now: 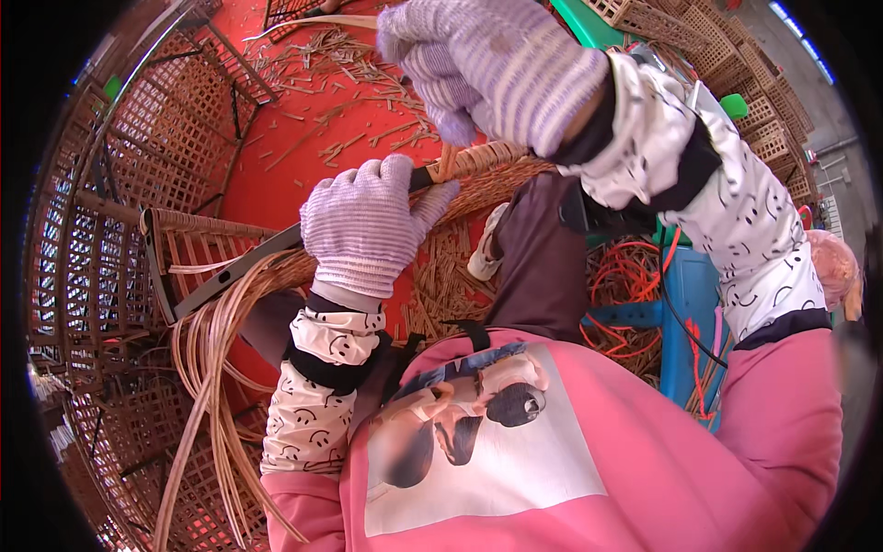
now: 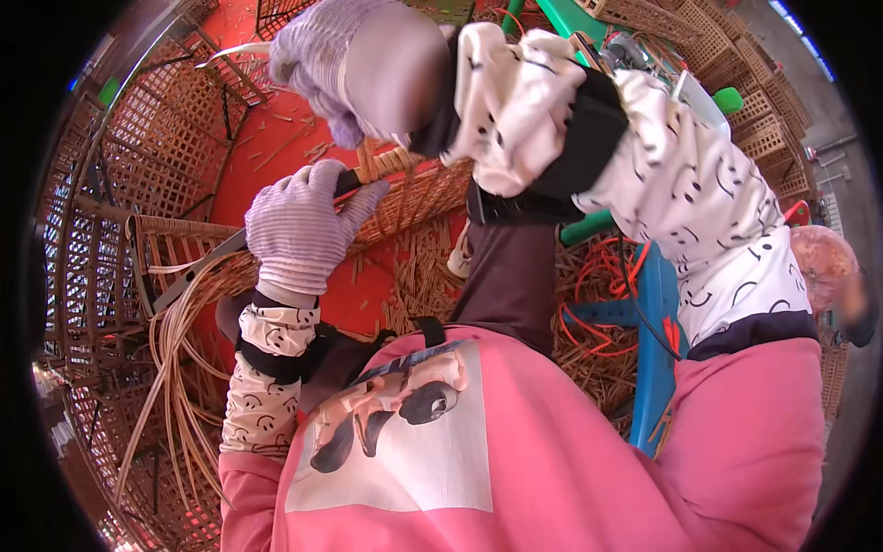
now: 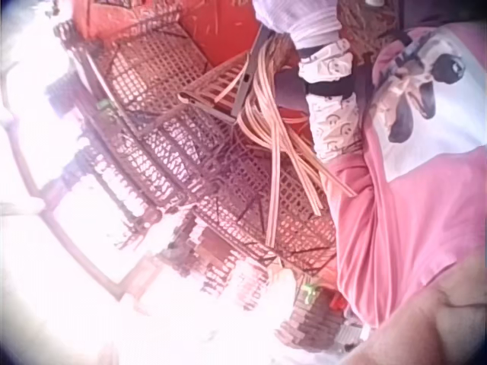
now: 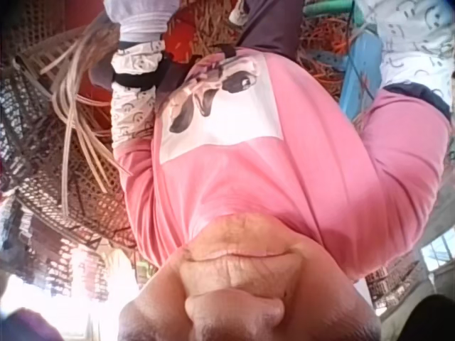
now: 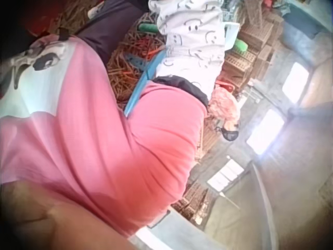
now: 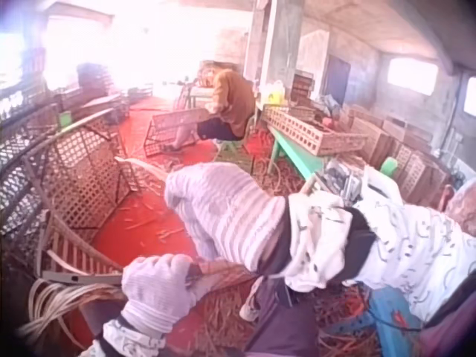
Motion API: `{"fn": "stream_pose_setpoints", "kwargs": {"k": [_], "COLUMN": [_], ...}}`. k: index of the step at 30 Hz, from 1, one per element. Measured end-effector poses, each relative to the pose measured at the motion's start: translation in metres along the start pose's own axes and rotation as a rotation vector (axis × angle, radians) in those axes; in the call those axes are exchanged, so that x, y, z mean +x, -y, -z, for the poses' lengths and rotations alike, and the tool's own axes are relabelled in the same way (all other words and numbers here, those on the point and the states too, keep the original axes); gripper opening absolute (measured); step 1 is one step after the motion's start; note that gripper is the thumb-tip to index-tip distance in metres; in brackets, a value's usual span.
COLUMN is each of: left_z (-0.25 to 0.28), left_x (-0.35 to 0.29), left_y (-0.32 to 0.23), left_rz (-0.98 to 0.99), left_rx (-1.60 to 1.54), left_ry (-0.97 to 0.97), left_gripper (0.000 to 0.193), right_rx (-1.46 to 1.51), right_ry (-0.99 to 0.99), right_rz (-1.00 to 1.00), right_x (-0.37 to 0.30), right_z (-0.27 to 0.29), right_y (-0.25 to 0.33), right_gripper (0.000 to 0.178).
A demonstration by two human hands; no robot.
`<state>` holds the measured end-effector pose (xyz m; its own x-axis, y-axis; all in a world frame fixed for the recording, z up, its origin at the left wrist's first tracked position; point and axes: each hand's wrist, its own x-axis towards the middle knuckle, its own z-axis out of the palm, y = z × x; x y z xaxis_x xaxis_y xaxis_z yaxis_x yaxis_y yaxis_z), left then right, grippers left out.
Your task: The person is weaving wicker material around a metal furniture frame, using a staple gun to secure ends.
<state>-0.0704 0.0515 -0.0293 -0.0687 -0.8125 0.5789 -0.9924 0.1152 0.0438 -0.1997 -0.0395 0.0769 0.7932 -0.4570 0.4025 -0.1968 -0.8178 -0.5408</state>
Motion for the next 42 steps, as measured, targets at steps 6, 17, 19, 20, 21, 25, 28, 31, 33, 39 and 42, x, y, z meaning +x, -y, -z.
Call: {"fn": "stream_pose_setpoints", "kwargs": {"k": [6, 17, 19, 20, 21, 25, 28, 31, 33, 39, 42], "left_z": [0.005, 0.015, 0.014, 0.010, 0.010, 0.003, 0.002, 0.005, 0.009, 0.013, -0.004], "left_x": [0.000, 0.023, 0.030, 0.030, 0.034, 0.044, 0.056, 0.070, 0.066, -0.001, -0.012], "left_y": [0.000, 0.010, 0.017, 0.014, 0.020, 0.031, 0.039, 0.045, 0.045, 0.023, 0.014], "left_rz": [-0.049, 0.027, 0.024, 0.009, 0.037, 0.141, 0.208, 0.283, 0.084, 0.164, 0.215], "left_rx": [-0.162, -0.563, -0.637, -0.719, -0.789, -0.864, -0.884, -0.853, -0.639, -0.527, -0.323], "left_ry": [-0.030, 0.420, 0.416, 0.451, 0.512, 0.717, 0.809, 0.862, 0.469, 0.010, 0.170], "left_gripper": [0.056, 0.034, 0.030, 0.033, 0.036, 0.044, 0.044, 0.041, 0.038, 0.022, 0.028], "right_rx": [0.498, -0.113, -0.186, -0.174, -0.095, -0.167, -0.149, -0.083, -0.079, 0.068, 0.078], "right_ry": [0.265, 0.571, 0.212, 0.117, 0.079, -0.073, -0.079, -0.030, 0.036, 0.129, 0.132], "right_rz": [-0.457, -0.243, -0.031, 0.065, 0.017, 0.202, 0.259, 0.269, 0.201, -0.039, -0.018], "right_x": [0.036, 0.071, 0.023, -0.014, -0.032, -0.064, -0.056, -0.039, -0.027, 0.002, 0.007], "right_z": [-0.015, -0.036, -0.017, -0.015, -0.019, -0.047, -0.050, -0.041, -0.034, -0.028, -0.030], "right_y": [-0.045, -0.099, -0.076, -0.071, -0.061, -0.072, -0.085, -0.087, -0.087, -0.099, -0.105], "right_gripper": [0.018, 0.035, 0.034, 0.028, 0.029, 0.030, 0.022, 0.020, 0.020, 0.020, 0.019]}}
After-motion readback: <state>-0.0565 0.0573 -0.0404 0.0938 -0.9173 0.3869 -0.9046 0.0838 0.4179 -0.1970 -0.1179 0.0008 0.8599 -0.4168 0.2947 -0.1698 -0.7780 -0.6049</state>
